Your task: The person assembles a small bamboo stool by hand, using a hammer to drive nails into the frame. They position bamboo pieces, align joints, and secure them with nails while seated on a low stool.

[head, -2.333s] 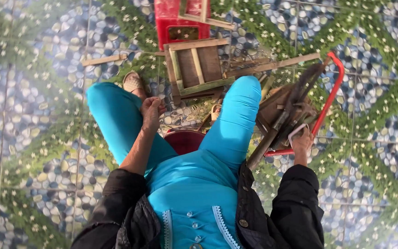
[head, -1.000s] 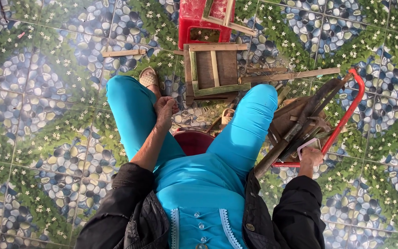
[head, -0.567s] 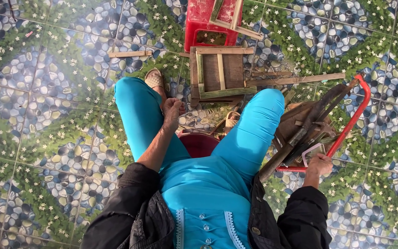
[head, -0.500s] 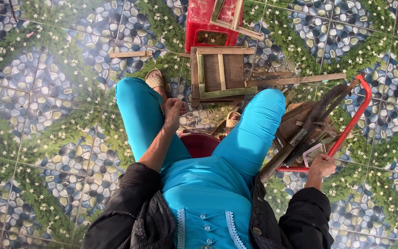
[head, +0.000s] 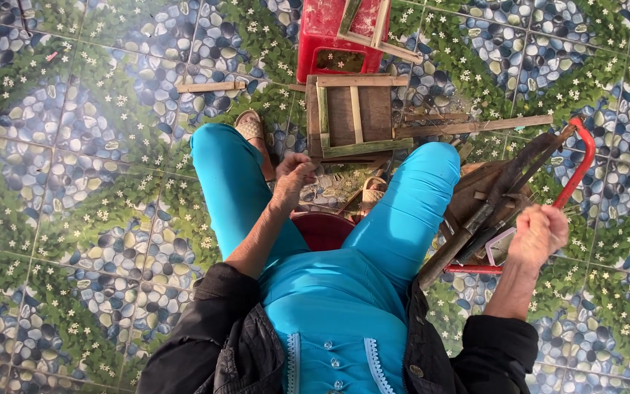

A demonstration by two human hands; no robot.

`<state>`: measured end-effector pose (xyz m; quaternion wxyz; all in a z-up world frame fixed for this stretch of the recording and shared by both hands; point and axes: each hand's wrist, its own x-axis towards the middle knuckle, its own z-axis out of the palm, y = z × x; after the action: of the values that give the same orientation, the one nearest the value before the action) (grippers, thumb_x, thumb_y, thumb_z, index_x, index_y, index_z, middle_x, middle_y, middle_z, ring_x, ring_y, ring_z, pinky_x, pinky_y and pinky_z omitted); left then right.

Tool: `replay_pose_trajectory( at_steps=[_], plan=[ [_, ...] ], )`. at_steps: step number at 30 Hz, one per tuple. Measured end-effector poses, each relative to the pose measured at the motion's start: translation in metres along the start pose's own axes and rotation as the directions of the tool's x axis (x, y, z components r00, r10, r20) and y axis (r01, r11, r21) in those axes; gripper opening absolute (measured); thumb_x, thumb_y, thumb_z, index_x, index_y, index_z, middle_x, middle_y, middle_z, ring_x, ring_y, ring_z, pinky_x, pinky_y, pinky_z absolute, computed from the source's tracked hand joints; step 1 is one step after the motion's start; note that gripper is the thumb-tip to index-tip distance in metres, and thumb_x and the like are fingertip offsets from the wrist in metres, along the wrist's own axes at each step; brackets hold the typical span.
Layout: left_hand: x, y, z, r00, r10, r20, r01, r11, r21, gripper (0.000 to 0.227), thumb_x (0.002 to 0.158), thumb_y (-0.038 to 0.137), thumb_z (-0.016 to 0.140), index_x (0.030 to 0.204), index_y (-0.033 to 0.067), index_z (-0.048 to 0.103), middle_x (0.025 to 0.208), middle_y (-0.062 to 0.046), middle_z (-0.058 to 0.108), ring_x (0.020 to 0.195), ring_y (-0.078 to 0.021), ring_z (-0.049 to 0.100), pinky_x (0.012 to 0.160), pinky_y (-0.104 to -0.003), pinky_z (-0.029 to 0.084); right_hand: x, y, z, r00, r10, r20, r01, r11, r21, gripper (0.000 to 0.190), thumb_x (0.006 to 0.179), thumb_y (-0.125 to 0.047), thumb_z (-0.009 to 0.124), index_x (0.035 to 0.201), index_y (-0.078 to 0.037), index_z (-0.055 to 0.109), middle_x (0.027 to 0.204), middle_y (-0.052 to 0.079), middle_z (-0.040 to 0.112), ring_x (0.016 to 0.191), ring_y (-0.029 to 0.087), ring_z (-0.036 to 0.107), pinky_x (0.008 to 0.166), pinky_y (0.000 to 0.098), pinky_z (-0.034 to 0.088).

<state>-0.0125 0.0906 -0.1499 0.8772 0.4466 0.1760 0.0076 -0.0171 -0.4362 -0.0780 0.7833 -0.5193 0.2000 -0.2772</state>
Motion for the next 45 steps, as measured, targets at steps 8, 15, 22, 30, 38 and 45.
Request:
replay_pose_trajectory(
  at_steps=[8,15,22,30,38,45],
  plan=[
    [-0.042,0.048,0.112,0.989,-0.118,0.087,0.124,0.991,-0.059,0.008,0.088,0.004,0.074,0.092,0.0067,0.068,0.089,-0.016,0.072,0.075,-0.0221,0.073,0.070,-0.037,0.065,-0.106,-0.039,0.207,0.891,0.065,0.450,0.016,0.984,-0.175,0.033,0.081,0.016,0.069,0.095,-0.014,0.067,0.092,0.009,0.067,0.077,0.011,0.062,0.068,0.0241,0.055],
    [-0.067,0.075,0.155,0.979,-0.018,0.202,0.035,0.996,-0.078,0.009,0.091,0.001,0.072,0.098,-0.0013,0.067,0.085,-0.019,0.072,0.075,-0.0226,0.074,0.069,-0.036,0.066,-0.168,-0.055,0.285,0.729,0.086,0.679,-0.039,0.996,-0.084,0.028,0.079,0.022,0.066,0.089,-0.002,0.057,0.088,0.015,0.065,0.076,0.016,0.066,0.063,0.0262,0.057],
    [-0.080,0.093,0.162,0.979,-0.040,0.200,0.078,0.980,-0.181,0.016,0.088,-0.004,0.075,0.101,-0.0088,0.067,0.083,-0.023,0.072,0.072,-0.0268,0.075,0.066,-0.039,0.067,-0.177,-0.048,0.290,0.641,0.042,0.767,0.055,0.994,-0.100,0.020,0.084,0.016,0.072,0.090,0.003,0.057,0.090,0.019,0.065,0.078,0.020,0.068,0.063,0.0279,0.057],
    [-0.085,0.095,0.159,0.980,-0.058,0.189,0.088,0.984,-0.155,0.018,0.087,-0.003,0.076,0.101,-0.0100,0.068,0.083,-0.022,0.073,0.073,-0.0264,0.076,0.068,-0.039,0.068,-0.183,-0.052,0.288,0.588,-0.037,0.808,0.251,0.958,-0.138,0.017,0.087,0.013,0.074,0.090,0.005,0.060,0.092,0.022,0.066,0.076,0.023,0.068,0.061,0.0329,0.056],
    [-0.086,0.108,0.163,0.984,0.052,0.173,-0.039,0.997,-0.073,0.015,0.088,-0.002,0.075,0.099,-0.0098,0.068,0.076,-0.020,0.070,0.071,-0.0252,0.074,0.065,-0.038,0.066,-0.181,-0.043,0.286,0.643,0.097,0.760,0.101,0.972,-0.210,0.017,0.088,0.007,0.076,0.090,0.004,0.059,0.094,0.021,0.069,0.076,0.016,0.069,0.065,0.0276,0.059],
    [-0.084,0.107,0.157,0.974,0.098,0.206,-0.102,0.995,0.011,0.018,0.088,-0.002,0.074,0.103,-0.0099,0.068,0.077,-0.016,0.068,0.071,-0.0202,0.072,0.066,-0.036,0.065,-0.179,-0.041,0.288,0.682,0.254,0.686,-0.165,0.967,-0.194,0.020,0.088,0.002,0.076,0.091,-0.001,0.056,0.097,0.019,0.071,0.083,0.014,0.072,0.068,0.0198,0.059]
  ],
)
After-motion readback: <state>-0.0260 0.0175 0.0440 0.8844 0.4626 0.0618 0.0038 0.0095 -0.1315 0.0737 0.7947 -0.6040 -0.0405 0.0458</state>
